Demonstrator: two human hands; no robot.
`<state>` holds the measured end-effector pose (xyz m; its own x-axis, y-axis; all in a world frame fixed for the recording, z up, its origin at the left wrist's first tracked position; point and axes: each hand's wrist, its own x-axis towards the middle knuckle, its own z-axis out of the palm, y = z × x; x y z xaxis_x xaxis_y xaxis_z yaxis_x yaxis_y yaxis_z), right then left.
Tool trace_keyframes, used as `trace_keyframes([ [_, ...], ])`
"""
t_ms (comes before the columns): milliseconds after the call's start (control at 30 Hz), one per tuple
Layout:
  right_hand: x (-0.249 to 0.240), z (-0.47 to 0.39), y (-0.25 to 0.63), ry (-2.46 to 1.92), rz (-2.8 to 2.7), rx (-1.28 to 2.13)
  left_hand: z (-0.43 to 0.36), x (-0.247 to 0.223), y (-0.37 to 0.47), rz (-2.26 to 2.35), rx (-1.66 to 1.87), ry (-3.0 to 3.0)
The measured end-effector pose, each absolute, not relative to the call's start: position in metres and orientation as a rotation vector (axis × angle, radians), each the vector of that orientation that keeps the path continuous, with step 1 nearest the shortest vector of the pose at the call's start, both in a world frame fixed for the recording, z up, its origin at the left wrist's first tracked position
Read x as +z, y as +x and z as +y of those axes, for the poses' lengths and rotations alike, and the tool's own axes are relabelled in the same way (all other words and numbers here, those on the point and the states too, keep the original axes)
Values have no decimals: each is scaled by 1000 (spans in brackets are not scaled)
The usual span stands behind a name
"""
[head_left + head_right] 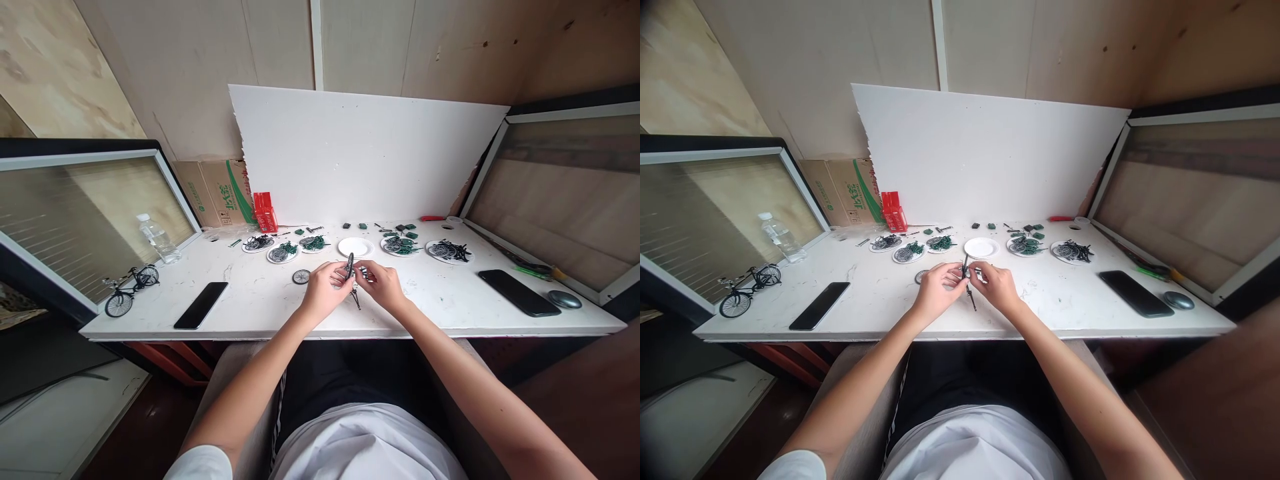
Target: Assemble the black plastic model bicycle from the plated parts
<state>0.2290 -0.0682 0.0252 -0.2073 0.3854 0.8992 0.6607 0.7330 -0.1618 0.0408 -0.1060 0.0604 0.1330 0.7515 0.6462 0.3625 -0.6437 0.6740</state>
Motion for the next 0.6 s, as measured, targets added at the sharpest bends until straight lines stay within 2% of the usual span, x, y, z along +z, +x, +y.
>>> trace_keyframes([
  [300, 23, -70, 228, -878, -1878, -272, -110, 66, 41, 1107, 1482, 2019],
  [600, 22, -74, 221, -922, -1885, -407, -106, 59, 40, 1189, 1566, 2015],
])
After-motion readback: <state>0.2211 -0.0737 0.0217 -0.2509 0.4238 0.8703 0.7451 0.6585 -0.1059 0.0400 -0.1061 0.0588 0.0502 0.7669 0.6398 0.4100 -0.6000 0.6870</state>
